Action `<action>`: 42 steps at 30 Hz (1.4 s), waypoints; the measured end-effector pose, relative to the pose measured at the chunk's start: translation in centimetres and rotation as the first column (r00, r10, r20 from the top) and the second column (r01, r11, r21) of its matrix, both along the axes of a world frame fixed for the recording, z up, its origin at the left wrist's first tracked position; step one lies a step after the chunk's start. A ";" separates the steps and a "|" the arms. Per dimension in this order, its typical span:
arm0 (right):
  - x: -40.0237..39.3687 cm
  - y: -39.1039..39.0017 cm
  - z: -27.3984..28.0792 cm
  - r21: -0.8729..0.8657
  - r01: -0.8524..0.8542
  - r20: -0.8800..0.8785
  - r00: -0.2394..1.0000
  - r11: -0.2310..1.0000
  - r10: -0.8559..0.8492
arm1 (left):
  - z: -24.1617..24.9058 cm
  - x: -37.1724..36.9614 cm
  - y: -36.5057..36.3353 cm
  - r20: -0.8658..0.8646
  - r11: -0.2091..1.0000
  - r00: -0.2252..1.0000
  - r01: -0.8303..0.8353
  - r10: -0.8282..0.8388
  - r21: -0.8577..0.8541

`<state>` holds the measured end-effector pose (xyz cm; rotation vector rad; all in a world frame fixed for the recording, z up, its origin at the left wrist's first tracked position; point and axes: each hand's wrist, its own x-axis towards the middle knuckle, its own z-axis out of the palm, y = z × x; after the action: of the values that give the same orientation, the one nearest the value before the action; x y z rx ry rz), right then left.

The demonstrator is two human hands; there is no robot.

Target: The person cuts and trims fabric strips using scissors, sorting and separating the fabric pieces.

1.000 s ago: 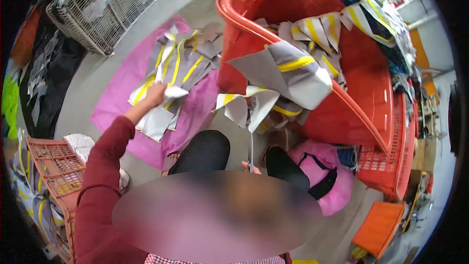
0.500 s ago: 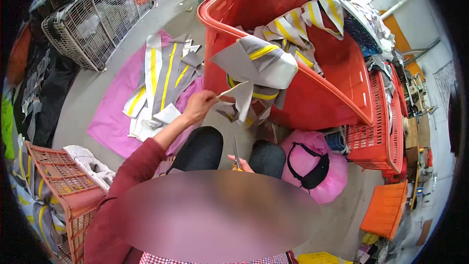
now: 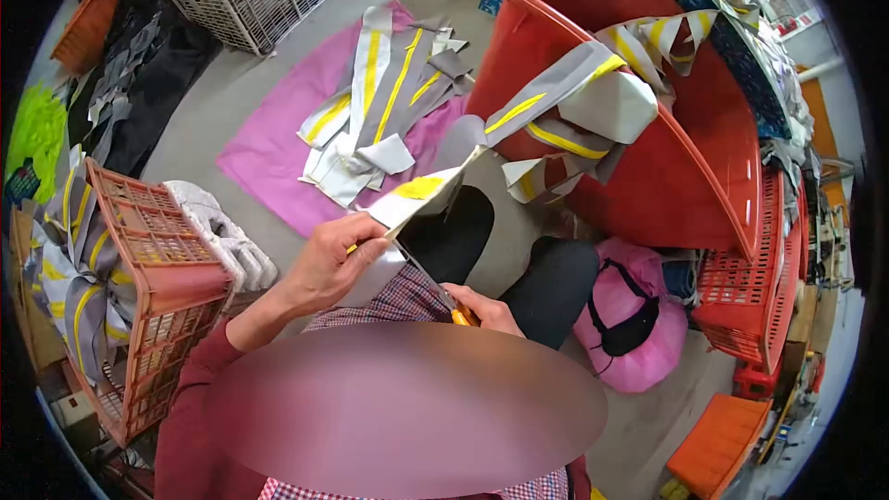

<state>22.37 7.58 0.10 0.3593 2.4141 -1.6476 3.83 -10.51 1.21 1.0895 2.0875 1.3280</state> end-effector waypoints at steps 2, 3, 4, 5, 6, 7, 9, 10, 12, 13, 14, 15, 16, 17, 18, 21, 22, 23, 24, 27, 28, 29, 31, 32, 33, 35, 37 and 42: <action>-0.2 0.1 0.0 -0.054 0.006 -0.060 0.998 0.999 -0.009 | 0.9 0.1 0.1 0.031 0.997 0.998 0.048 -0.047 -0.053; -0.5 0.1 0.3 -0.057 0.007 -0.062 0.998 0.998 -0.010 | 0.8 0.1 0.1 0.029 0.997 0.998 0.049 -0.048 -0.056; -0.8 0.2 0.8 -0.063 -0.008 -0.042 0.999 0.998 0.005 | 0.4 0.1 0.2 0.050 0.997 0.997 0.066 -0.065 -0.033; -1.1 0.3 1.0 -0.069 -0.022 -0.021 1.000 0.997 0.020 | 0.2 0.1 0.2 0.072 0.996 0.994 0.083 -0.082 -0.009; -1.2 0.3 0.8 -0.071 -0.019 -0.020 1.000 0.997 0.017 | 0.3 0.2 0.3 0.074 0.996 0.994 0.086 -0.085 -0.010; -1.4 0.4 0.5 -0.045 -0.017 -0.038 0.999 0.999 0.015 | 0.5 0.2 0.4 0.071 0.997 0.994 0.080 -0.079 -0.016; -1.9 0.5 0.4 -0.013 -0.011 -0.060 0.998 1.000 0.010 | 0.5 0.1 0.7 0.064 0.997 0.995 0.079 -0.077 -0.017; -2.1 0.6 0.4 -0.010 -0.022 -0.059 0.998 1.000 0.022 | 0.4 0.1 0.7 0.067 0.997 0.995 0.079 -0.078 -0.015; -2.4 0.7 0.1 0.002 -0.027 -0.061 0.998 1.000 0.027 | 0.0 -0.4 0.9 0.067 0.996 0.994 0.086 -0.085 -0.005; -2.3 0.7 -0.7 -0.014 0.018 -0.078 0.997 1.000 -0.019 | -0.5 -0.9 1.0 0.030 0.997 0.996 0.081 -0.080 -0.006; -2.2 0.8 -1.2 -0.031 0.062 -0.094 0.994 0.998 -0.065 | -1.0 -1.3 1.1 -0.006 0.997 0.997 0.076 -0.076 -0.006; -2.0 0.9 -1.0 -0.025 0.069 -0.096 0.993 0.997 -0.071 | -1.5 -2.0 1.3 -0.009 0.997 0.997 0.083 -0.083 0.000; -1.8 1.1 -0.9 -0.044 0.127 -0.075 0.989 0.991 -0.131 | -2.0 -3.0 1.7 -0.161 0.995 0.983 0.078 -0.088 -0.066; -1.6 1.3 -0.7 -0.063 0.186 -0.052 0.980 0.980 -0.190 | -2.4 -3.8 2.4 -0.309 0.989 0.946 0.063 -0.101 -0.130; -1.1 1.7 -0.6 -0.069 0.186 -0.010 0.982 0.980 -0.187 | -2.5 -4.5 3.3 -0.312 0.982 0.942 0.069 -0.123 -0.176; 0.5 2.1 -1.0 -0.065 0.239 -0.066 0.968 0.969 -0.243 | -4.8 -5.6 8.5 -0.304 0.993 0.946 0.117 -0.109 0.008; 1.2 2.4 -1.3 -0.034 0.238 -0.015 0.971 0.971 -0.238 | -5.7 -5.9 10.8 -0.355 0.994 0.930 0.107 -0.099 0.002; 1.6 2.4 -1.5 -0.031 0.244 -0.015 0.970 0.969 -0.245 | -6.9 -6.1 13.3 -0.405 0.995 0.910 0.095 -0.088 -0.003; 2.0 2.3 -1.6 -0.047 0.279 -0.031 0.959 0.959 -0.280 | -9.2 -6.5 16.0 -0.420 0.998 0.907 0.058 -0.039 0.032; 2.9 2.4 -1.7 -0.036 0.323 -0.060 0.944 0.946 -0.325 | -13.7 -8.0 23.0 -0.335 0.981 0.942 -0.086 0.023 -0.175; 3.2 2.5 -1.9 -0.057 0.347 -0.057 0.935 0.936 -0.350 | -14.4 -8.5 24.1 -0.334 0.982 0.942 -0.085 0.024 -0.169; 3.4 2.4 -2.2 -0.079 0.371 -0.053 0.925 0.925 -0.376 | -15.2 -8.8 25.0 -0.330 0.980 0.943 -0.096 0.034 -0.172; 3.6 2.5 -2.7 -0.078 0.387 -0.103 0.914 0.919 -0.393 | -17.1 -9.5 26.5 -0.328 0.979 0.944 -0.102 0.039 -0.178; 3.7 2.5 -3.1 -0.094 0.390 -0.100 0.912 0.916 -0.399 | -18.2 -9.9 27.1 -0.317 0.993 0.948 -0.001 -0.036 -0.117; 3.7 2.4 -3.2 -0.110 0.394 -0.097 0.910 0.913 -0.404 | -18.6 -9.9 27.2 -0.311 0.994 0.944 0.100 -0.112 -0.054; 3.4 2.4 -3.0 -0.100 0.391 -0.109 0.910 0.915 -0.401 | -18.3 -9.3 27.5 -0.257 0.976 0.941 0.209 -0.218 -0.063; 3.0 2.3 -2.9 -0.087 0.388 -0.122 0.910 0.918 -0.396 | -20.3 -8.6 28.2 -0.298 0.979 0.935 0.202 -0.193 -0.002; 2.3 1.8 -2.8 -0.109 0.372 -0.141 0.912 0.922 -0.385 | -19.4 -5.9 28.7 -0.209 0.998 0.978 -0.014 0.002 -0.060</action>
<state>24.63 9.38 -2.67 0.7521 2.5013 -1.9939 -2.06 18.23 -18.15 1.2419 2.2684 1.1884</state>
